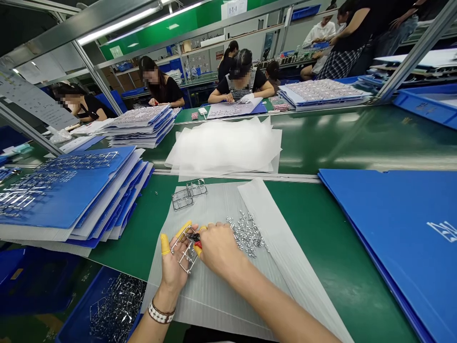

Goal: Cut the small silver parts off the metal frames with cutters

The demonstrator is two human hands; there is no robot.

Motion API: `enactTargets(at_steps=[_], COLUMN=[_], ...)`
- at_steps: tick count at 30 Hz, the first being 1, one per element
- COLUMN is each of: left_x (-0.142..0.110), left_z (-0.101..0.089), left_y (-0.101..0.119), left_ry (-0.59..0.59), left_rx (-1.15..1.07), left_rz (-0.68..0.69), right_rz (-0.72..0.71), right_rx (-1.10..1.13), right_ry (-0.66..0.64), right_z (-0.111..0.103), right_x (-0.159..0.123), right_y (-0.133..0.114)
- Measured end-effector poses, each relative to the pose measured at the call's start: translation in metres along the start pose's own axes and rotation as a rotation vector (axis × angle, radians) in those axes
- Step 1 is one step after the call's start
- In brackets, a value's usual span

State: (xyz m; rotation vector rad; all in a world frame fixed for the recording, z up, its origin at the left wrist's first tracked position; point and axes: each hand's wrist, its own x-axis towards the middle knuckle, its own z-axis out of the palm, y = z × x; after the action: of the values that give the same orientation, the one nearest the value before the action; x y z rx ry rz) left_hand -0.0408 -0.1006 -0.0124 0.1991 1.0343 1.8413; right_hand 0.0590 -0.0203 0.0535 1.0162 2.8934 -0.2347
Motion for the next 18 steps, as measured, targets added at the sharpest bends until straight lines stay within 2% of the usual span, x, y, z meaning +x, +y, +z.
enactTargets(at_steps=[12, 18], left_x=[0.001, 0.002], left_z=[-0.001, -0.001], left_y=[-0.004, 0.006], left_ry=[0.023, 0.013], left_rx=[0.042, -0.013], left_rz=[-0.001, 0.000], right_rz=[-0.003, 0.004], right_rx=[-0.007, -0.013], right_ry=[-0.011, 0.001], right_z=[0.002, 0.003], right_x=[0.001, -0.001], right_y=[-0.001, 0.004])
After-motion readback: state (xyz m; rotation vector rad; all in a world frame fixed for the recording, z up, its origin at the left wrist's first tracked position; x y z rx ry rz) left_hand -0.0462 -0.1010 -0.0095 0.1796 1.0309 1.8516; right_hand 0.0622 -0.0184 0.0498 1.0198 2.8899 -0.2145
